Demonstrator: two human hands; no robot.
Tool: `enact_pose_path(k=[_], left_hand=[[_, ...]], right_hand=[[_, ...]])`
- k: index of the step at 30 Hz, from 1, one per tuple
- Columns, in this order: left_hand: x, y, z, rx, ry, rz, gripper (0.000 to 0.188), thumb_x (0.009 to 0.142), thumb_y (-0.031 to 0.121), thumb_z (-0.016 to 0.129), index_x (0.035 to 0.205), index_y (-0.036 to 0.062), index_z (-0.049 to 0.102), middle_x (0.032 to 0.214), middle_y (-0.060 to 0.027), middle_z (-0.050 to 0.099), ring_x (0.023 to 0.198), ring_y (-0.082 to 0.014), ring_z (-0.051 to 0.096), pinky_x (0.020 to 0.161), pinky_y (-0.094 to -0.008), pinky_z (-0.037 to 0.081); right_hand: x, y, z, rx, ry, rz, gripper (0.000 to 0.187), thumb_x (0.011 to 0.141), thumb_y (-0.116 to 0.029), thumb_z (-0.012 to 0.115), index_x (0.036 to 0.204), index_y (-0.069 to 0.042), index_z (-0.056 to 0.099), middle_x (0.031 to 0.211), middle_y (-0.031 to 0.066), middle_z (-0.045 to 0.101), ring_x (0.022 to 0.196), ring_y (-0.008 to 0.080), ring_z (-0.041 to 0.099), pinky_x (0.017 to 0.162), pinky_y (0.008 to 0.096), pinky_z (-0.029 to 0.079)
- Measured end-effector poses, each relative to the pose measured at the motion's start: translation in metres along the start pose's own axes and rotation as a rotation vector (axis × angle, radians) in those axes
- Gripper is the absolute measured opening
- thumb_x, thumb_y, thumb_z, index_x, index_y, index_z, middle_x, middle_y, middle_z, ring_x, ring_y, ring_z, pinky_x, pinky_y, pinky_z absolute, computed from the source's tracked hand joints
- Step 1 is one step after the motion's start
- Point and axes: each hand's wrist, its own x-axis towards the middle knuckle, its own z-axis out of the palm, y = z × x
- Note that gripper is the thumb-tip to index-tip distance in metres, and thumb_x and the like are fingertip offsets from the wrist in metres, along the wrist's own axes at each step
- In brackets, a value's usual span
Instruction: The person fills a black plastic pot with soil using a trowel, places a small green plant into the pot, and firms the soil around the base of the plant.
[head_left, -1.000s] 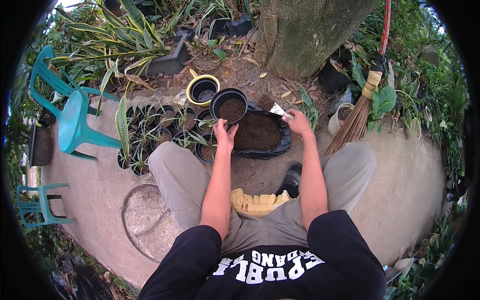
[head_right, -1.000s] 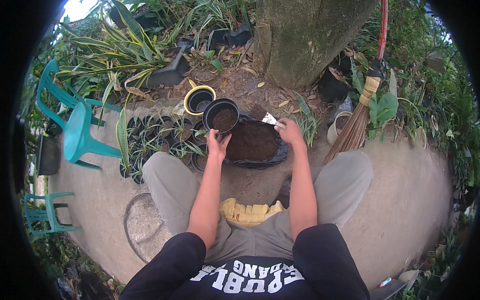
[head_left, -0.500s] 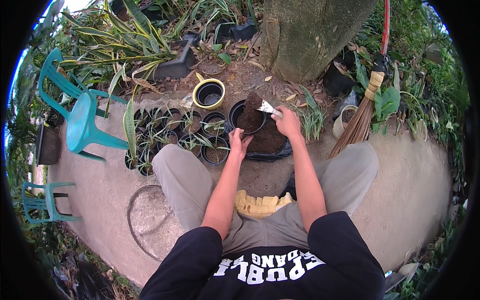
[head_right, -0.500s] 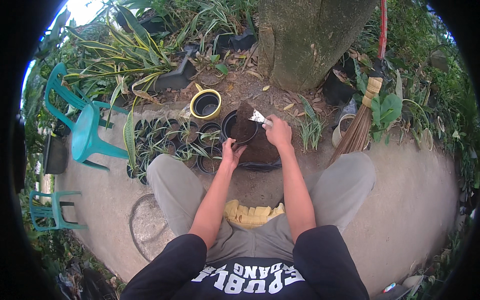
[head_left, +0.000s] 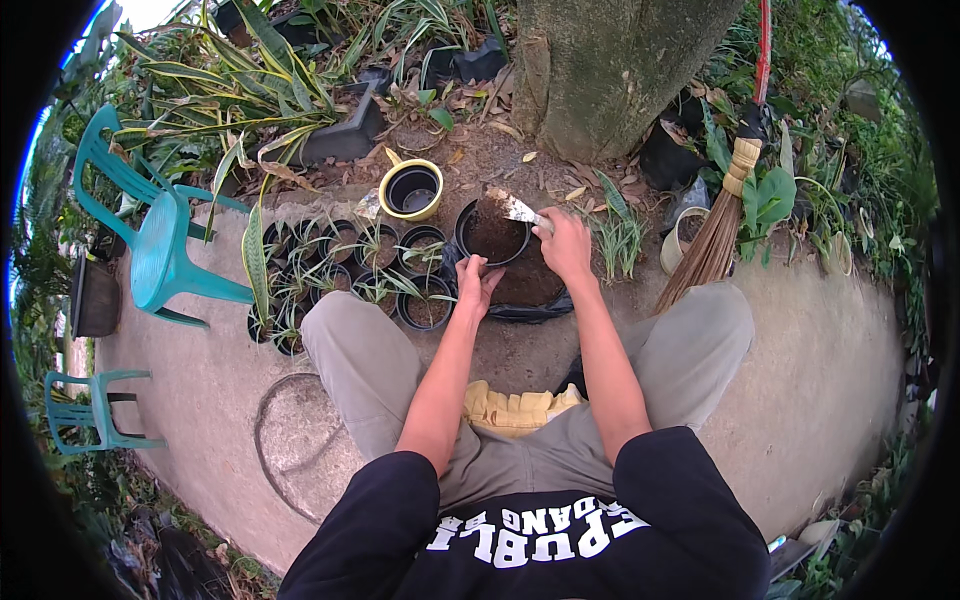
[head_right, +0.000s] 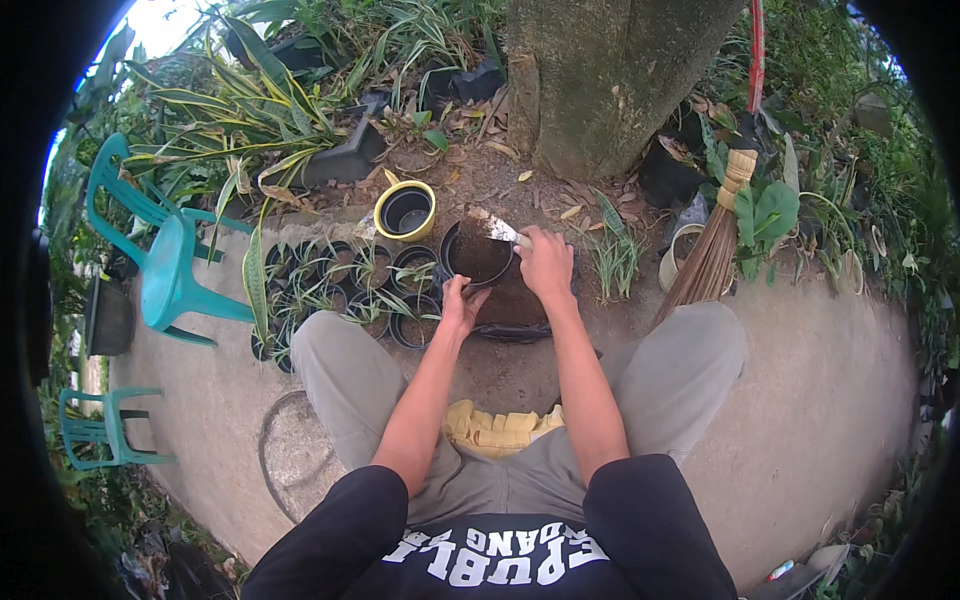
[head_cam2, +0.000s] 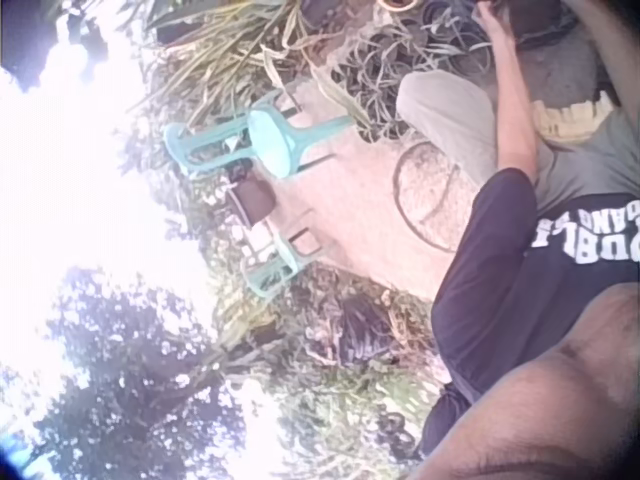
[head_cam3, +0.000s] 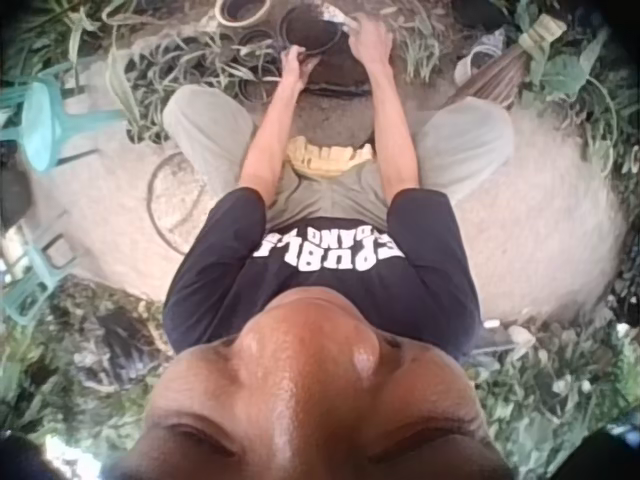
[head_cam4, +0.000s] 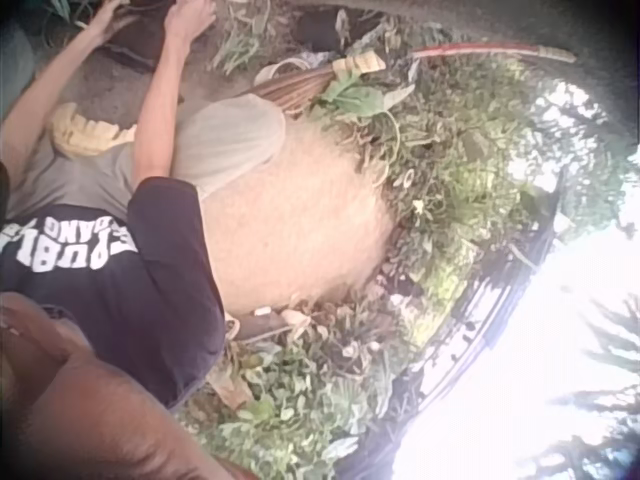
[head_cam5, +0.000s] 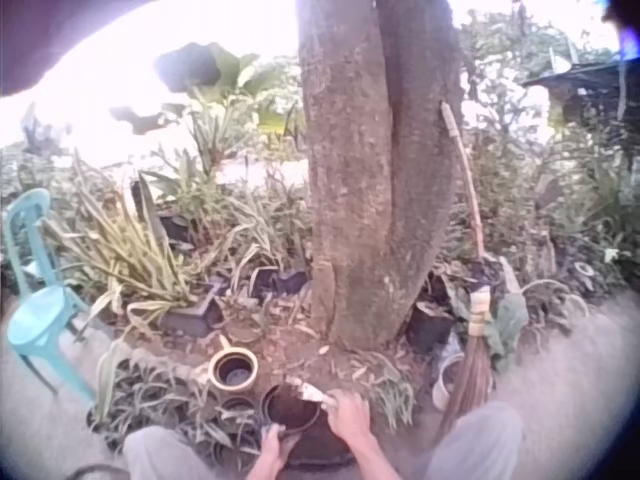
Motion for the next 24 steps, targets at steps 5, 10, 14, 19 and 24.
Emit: enact_pose_path(k=[5, 10, 14, 19, 24], left_hand=[[0.004, 0.004, -0.001, 0.002, -0.020, 0.007, 0.042, 0.083, 0.017, 0.060, 0.115, 0.0070, 0.034, 0.118, -0.0164, 0.048, 0.108, -0.0307, 0.056, 0.095, -0.0462, 0.051], [0.008, 0.000, -0.002, -0.028, 0.008, 0.034, 0.044, 0.083, 0.016, 0.061, 0.113, 0.0066, 0.031, 0.114, -0.0174, 0.048, 0.100, -0.0316, 0.058, 0.090, -0.0468, 0.053], [0.008, -0.006, -0.001, 0.028, -0.025, -0.015, 0.046, 0.083, 0.017, 0.062, 0.117, 0.0081, 0.032, 0.115, -0.0151, 0.048, 0.102, -0.0320, 0.057, 0.094, -0.0491, 0.050], [0.011, -0.002, -0.002, 0.024, -0.025, 0.000, 0.045, 0.083, 0.017, 0.063, 0.116, 0.0093, 0.034, 0.115, -0.0131, 0.047, 0.106, -0.0319, 0.056, 0.096, -0.0473, 0.049], [0.008, -0.010, 0.001, 0.069, -0.084, -0.033, 0.045, 0.083, 0.018, 0.063, 0.117, 0.0094, 0.034, 0.112, -0.0108, 0.048, 0.104, -0.0305, 0.057, 0.094, -0.0458, 0.050]], right_hand=[[-0.002, 0.001, 0.000, -0.049, 0.015, -0.038, 0.027, 0.081, -0.018, 0.071, 0.106, -0.012, 0.064, 0.103, 0.0099, 0.067, 0.104, 0.0307, 0.058, 0.084, 0.0460, 0.042], [-0.002, 0.007, 0.002, -0.062, 0.050, -0.068, 0.026, 0.081, -0.018, 0.070, 0.106, -0.012, 0.064, 0.101, 0.0088, 0.067, 0.102, 0.0303, 0.058, 0.083, 0.0456, 0.041], [0.002, 0.011, 0.003, -0.045, 0.029, -0.066, 0.026, 0.082, -0.018, 0.070, 0.106, -0.012, 0.064, 0.101, 0.0085, 0.067, 0.102, 0.0302, 0.058, 0.084, 0.0454, 0.041], [0.002, 0.012, 0.002, -0.029, 0.000, -0.040, 0.027, 0.081, -0.019, 0.070, 0.107, -0.013, 0.064, 0.104, 0.0081, 0.068, 0.102, 0.0309, 0.058, 0.084, 0.0460, 0.042], [0.000, 0.016, 0.003, -0.013, -0.011, -0.005, 0.027, 0.081, -0.019, 0.071, 0.106, -0.013, 0.065, 0.104, 0.0081, 0.068, 0.105, 0.0314, 0.058, 0.087, 0.0471, 0.043]])
